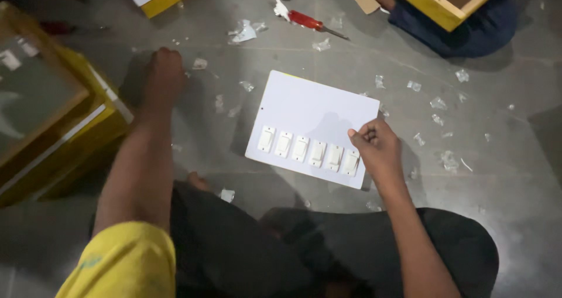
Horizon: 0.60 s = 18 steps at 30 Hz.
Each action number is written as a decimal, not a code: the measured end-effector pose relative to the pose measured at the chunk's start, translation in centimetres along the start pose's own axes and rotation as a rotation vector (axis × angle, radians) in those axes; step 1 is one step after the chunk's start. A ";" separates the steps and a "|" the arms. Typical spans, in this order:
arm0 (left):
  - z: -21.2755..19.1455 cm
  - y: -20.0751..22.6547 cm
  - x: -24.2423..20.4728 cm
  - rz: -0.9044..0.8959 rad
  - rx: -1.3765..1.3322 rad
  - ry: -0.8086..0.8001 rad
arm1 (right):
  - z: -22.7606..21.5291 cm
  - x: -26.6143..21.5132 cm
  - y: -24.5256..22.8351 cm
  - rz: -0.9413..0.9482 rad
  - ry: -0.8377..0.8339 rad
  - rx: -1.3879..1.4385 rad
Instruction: The person sits on the floor and assembles white plastic electrical components onto a white panel, then places the panel into a wooden box. They repeat this process with multiple panels, handling small plastic parts and using a screwdriver to secure components.
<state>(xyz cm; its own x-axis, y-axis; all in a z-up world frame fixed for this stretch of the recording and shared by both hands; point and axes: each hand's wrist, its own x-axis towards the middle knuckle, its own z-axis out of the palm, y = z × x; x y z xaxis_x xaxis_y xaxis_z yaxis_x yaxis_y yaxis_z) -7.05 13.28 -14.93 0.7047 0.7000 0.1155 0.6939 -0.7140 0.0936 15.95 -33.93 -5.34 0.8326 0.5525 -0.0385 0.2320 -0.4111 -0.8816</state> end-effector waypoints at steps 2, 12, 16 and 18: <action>1.3 0.0 2.1 -0.016 -0.012 -0.046 | -0.3 0.8 -0.1 -0.022 -0.021 0.066; -10.1 20.0 -3.9 0.162 -1.181 -0.142 | 0.5 -6.2 -4.9 -0.157 -0.071 0.310; -12.2 28.1 -17.0 -0.215 -1.741 -0.489 | -0.3 -6.5 -4.3 -0.037 -0.191 0.386; -12.2 29.2 -19.1 -0.420 -1.825 -0.582 | -0.1 -5.7 -3.6 0.020 -0.290 0.398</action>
